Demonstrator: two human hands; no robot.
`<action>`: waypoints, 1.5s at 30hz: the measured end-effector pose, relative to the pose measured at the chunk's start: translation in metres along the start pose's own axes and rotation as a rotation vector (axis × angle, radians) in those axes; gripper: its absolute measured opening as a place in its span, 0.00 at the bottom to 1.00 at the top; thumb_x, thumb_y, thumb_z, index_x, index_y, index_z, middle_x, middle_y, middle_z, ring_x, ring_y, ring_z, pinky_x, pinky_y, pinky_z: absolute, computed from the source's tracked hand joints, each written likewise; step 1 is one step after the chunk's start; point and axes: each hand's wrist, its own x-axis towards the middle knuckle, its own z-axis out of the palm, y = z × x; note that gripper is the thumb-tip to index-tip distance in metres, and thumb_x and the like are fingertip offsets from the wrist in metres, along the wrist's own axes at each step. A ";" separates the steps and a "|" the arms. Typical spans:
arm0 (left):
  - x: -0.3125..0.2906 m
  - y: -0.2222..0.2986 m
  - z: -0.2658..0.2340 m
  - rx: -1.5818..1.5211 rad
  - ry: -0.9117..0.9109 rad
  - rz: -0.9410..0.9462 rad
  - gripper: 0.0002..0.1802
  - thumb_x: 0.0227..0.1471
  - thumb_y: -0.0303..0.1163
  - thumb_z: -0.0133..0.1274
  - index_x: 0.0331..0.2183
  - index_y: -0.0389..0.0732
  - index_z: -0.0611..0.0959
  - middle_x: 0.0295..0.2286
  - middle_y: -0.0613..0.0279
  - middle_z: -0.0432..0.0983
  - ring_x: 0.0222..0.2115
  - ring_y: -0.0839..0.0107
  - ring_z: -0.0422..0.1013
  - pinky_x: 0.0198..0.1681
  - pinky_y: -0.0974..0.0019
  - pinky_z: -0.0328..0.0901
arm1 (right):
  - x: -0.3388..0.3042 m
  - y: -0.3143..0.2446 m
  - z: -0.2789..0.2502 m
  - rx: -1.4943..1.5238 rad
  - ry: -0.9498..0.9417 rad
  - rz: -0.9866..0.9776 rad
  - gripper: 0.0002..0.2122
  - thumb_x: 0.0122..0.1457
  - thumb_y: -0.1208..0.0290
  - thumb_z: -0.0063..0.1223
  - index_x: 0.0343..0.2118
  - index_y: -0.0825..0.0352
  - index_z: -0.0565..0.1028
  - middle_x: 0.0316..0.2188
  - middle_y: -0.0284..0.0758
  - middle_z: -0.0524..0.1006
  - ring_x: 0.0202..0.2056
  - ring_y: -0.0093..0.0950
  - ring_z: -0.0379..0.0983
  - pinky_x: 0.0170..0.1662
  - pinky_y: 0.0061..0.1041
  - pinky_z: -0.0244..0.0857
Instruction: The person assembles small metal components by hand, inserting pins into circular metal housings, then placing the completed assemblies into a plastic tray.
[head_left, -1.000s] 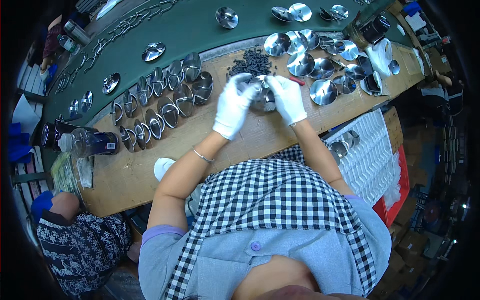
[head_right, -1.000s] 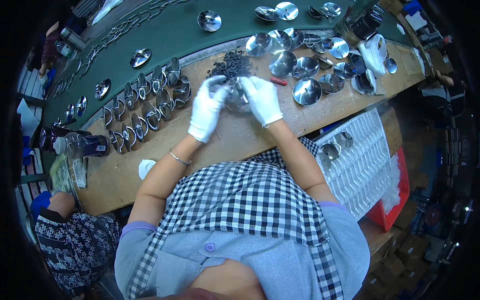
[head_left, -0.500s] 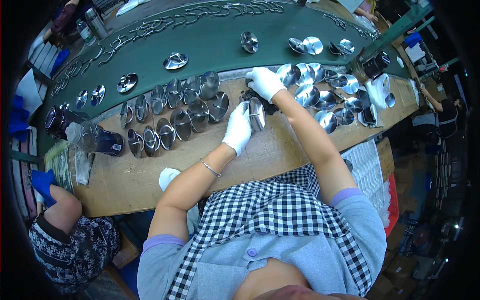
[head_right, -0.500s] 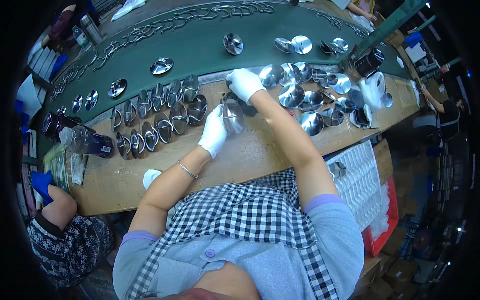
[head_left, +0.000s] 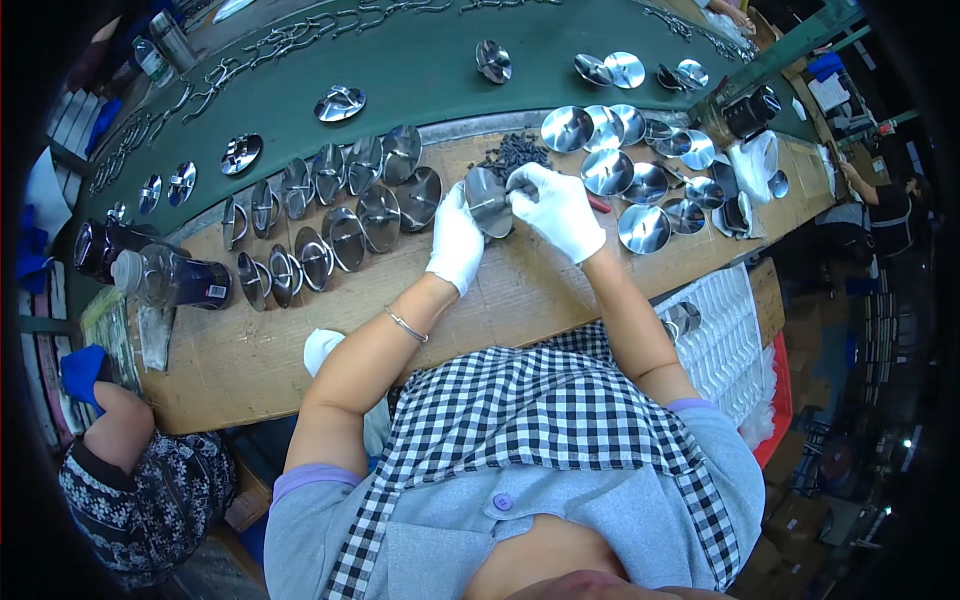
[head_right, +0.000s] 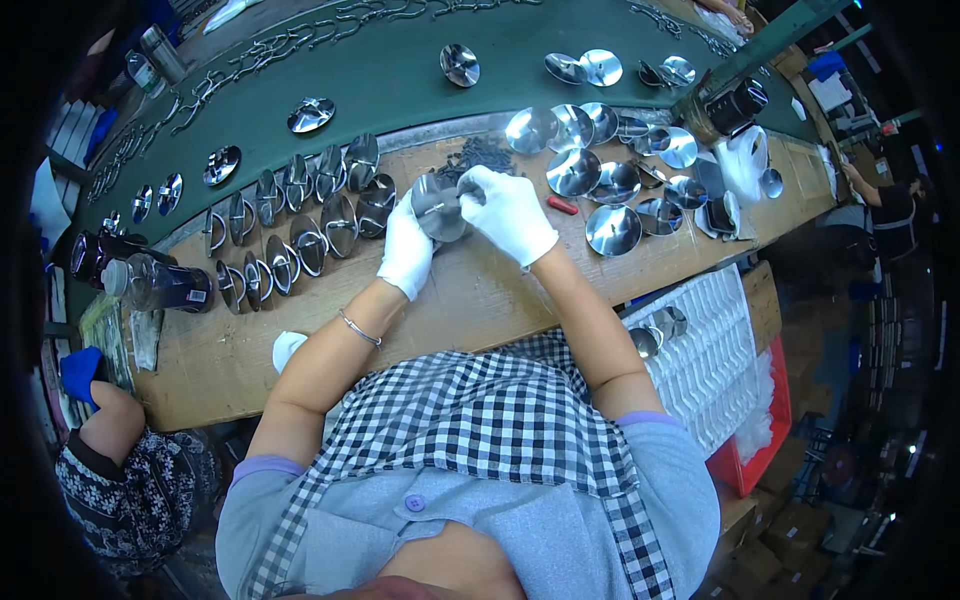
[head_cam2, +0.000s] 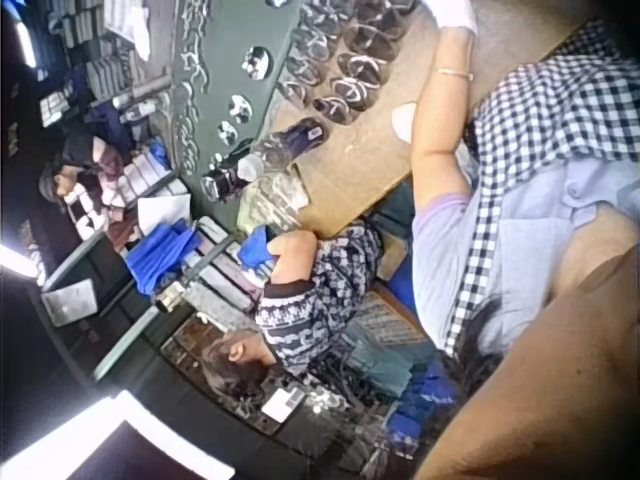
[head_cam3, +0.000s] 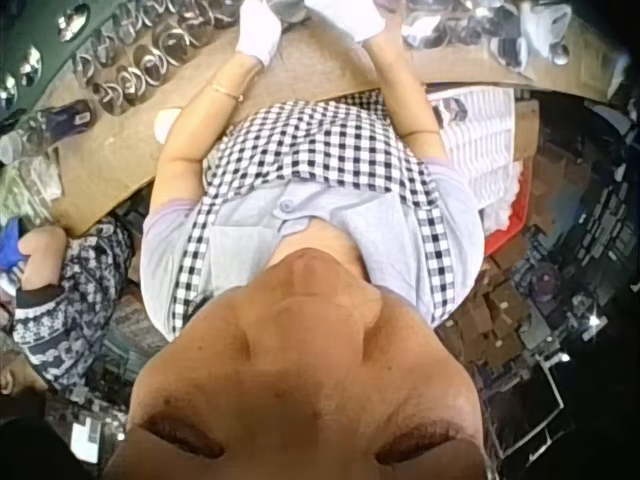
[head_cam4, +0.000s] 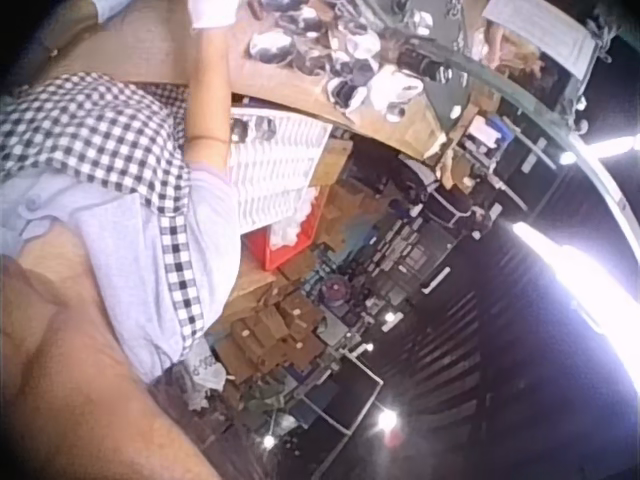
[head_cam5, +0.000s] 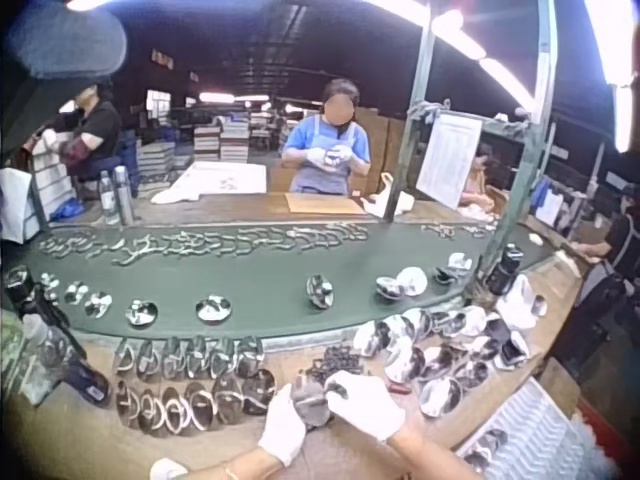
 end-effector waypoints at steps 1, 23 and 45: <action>-0.001 0.001 0.001 -0.016 -0.004 0.013 0.19 0.64 0.33 0.27 0.44 0.36 0.72 0.38 0.57 0.74 0.37 0.69 0.73 0.38 0.66 0.71 | -0.002 0.001 0.003 -0.006 0.020 -0.003 0.06 0.50 0.75 0.53 0.31 0.66 0.76 0.27 0.43 0.78 0.28 0.36 0.77 0.33 0.29 0.70; -0.005 -0.002 -0.002 0.205 -0.063 0.122 0.16 0.63 0.29 0.29 0.46 0.36 0.71 0.34 0.58 0.75 0.31 0.72 0.74 0.33 0.70 0.71 | -0.019 0.000 0.014 0.313 -0.012 0.120 0.09 0.52 0.79 0.56 0.37 0.73 0.78 0.31 0.32 0.79 0.32 0.18 0.74 0.37 0.17 0.69; -0.015 0.012 -0.001 0.232 -0.233 -0.009 0.19 0.61 0.40 0.42 0.46 0.38 0.75 0.27 0.64 0.74 0.18 0.80 0.63 0.22 0.76 0.59 | 0.156 0.034 0.022 1.044 0.074 0.512 0.13 0.60 0.77 0.43 0.46 0.79 0.68 0.42 0.50 0.73 0.40 0.38 0.75 0.40 0.24 0.74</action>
